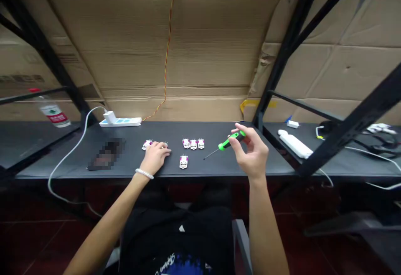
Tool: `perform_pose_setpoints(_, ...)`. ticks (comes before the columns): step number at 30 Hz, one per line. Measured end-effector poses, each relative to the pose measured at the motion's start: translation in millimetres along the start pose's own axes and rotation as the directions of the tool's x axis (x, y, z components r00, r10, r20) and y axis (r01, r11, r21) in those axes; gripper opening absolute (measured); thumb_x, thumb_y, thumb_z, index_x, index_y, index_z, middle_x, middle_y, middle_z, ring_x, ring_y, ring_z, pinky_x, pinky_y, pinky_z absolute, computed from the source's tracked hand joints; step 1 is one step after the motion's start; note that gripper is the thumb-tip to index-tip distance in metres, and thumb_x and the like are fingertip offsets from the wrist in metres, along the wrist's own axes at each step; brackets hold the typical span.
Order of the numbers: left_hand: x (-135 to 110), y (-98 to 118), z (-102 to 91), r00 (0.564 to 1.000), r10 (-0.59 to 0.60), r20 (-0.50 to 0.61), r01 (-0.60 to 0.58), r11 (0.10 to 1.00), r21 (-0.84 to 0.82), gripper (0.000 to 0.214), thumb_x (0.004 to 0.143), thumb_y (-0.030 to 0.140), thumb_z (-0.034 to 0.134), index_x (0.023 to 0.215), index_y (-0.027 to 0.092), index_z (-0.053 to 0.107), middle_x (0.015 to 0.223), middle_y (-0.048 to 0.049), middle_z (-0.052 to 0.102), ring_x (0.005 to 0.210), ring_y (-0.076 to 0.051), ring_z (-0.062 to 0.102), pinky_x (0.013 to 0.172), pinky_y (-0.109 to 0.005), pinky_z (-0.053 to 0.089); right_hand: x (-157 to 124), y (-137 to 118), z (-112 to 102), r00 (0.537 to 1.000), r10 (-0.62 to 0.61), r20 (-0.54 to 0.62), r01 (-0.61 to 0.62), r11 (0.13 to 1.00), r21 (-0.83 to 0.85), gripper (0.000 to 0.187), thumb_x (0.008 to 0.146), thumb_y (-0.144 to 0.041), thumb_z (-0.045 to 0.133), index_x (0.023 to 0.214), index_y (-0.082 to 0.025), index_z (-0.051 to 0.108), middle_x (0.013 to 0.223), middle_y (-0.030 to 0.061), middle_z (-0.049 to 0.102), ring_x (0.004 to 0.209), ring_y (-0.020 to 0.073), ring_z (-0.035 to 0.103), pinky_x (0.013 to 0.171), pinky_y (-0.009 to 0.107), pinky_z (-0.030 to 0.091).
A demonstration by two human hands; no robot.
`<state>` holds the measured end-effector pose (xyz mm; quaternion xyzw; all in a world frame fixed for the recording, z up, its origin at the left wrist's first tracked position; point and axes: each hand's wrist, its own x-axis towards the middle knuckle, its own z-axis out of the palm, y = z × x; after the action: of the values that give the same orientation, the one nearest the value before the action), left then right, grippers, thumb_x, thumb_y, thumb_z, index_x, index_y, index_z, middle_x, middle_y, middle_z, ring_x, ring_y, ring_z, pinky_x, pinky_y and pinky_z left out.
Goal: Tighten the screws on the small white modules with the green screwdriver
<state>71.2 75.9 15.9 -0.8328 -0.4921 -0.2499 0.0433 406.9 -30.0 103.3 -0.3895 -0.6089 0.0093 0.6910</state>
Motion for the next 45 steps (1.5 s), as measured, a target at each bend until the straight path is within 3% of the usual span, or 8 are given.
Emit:
perform_pose_setpoints(14, -3.2, 15.1, -6.4, 0.997, 0.054, 0.063, -0.047, 0.994, -0.102, 0.024, 0.095, 0.017, 0.06, 0.085, 0.023, 0.081, 0.102, -0.0104, 0.073, 0.106, -0.031, 0.056, 0.093, -0.048, 0.041, 0.0, -0.1, -0.1, 1.0, 0.001, 0.014, -0.001, 1.0, -0.018, 0.037, 0.089, -0.029, 0.078, 0.125, -0.025, 0.073, 0.103, 0.0061, 0.074, 0.089, 0.0227, 0.075, 0.082, 0.04, 0.066)
perform_pose_setpoints(24, -3.9, 14.7, -7.6, 0.977, 0.133, 0.164, -0.124, 0.99, -0.068, 0.019, 0.097, 0.017, 0.057, 0.084, 0.019, 0.07, 0.1, -0.0118, 0.069, 0.104, -0.032, 0.055, 0.092, -0.046, 0.042, 0.1, -3.2, -0.1, 1.0, 0.005, 0.025, -0.005, 1.0, -0.009, 0.036, 0.089, -0.029, 0.078, 0.125, -0.026, 0.073, 0.103, 0.0056, 0.074, 0.091, 0.0221, 0.075, 0.083, 0.039, 0.064)
perform_pose_setpoints(27, -2.8, 15.1, -8.2, 0.976, 0.153, 0.157, -0.141, 0.986, -0.083, 0.019, 0.1, 0.017, 0.053, 0.088, 0.018, 0.067, 0.099, -0.0121, 0.069, 0.101, -0.031, 0.056, 0.092, -0.045, 0.044, 0.2, -3.4, -0.2, 1.0, -0.001, 0.03, 0.002, 1.0, -0.014, 0.036, 0.089, -0.029, 0.078, 0.125, -0.026, 0.073, 0.103, 0.0054, 0.074, 0.09, 0.0215, 0.075, 0.083, 0.039, 0.064)
perform_pose_setpoints(33, -3.7, 18.4, -18.9, 0.958, 0.232, 0.169, -0.181, 0.945, -0.273, 0.018, 0.102, 0.013, 0.045, 0.096, 0.018, 0.062, 0.098, -0.0092, 0.069, 0.094, -0.025, 0.06, 0.089, -0.039, 0.049, 0.2, -2.4, -0.2, 1.0, 0.0, 0.029, 0.001, 1.0, -0.021, 0.037, 0.089, -0.031, 0.078, 0.126, -0.025, 0.072, 0.105, 0.006, 0.074, 0.089, 0.0215, 0.075, 0.083, 0.039, 0.064)
perform_pose_setpoints(40, -7.5, 26.0, -24.2, 0.949, 0.265, 0.17, -0.223, 0.946, -0.234, 0.017, 0.091, 0.006, 0.048, 0.084, 0.02, 0.057, 0.086, -0.0078, 0.064, 0.087, -0.026, 0.06, 0.083, -0.039, 0.05, 0.0, -4.1, 0.0, 0.999, -0.012, 0.041, 0.013, 1.0, -0.028, 0.037, 0.089, -0.03, 0.078, 0.126, -0.026, 0.073, 0.104, 0.0057, 0.074, 0.089, 0.0214, 0.074, 0.082, 0.039, 0.064)
perform_pose_setpoints(45, -8.0, 26.6, -24.7, 0.955, 0.273, 0.114, -0.235, 0.934, -0.268, 0.017, 0.09, 0.005, 0.049, 0.087, 0.02, 0.058, 0.089, -0.0075, 0.066, 0.089, -0.025, 0.06, 0.084, -0.04, 0.051, -0.3, -4.8, 0.1, 0.999, -0.012, 0.041, 0.012, 1.0, -0.012, 0.037, 0.089, -0.028, 0.078, 0.126, -0.026, 0.073, 0.104, 0.0053, 0.074, 0.089, 0.021, 0.074, 0.081, 0.038, 0.063)
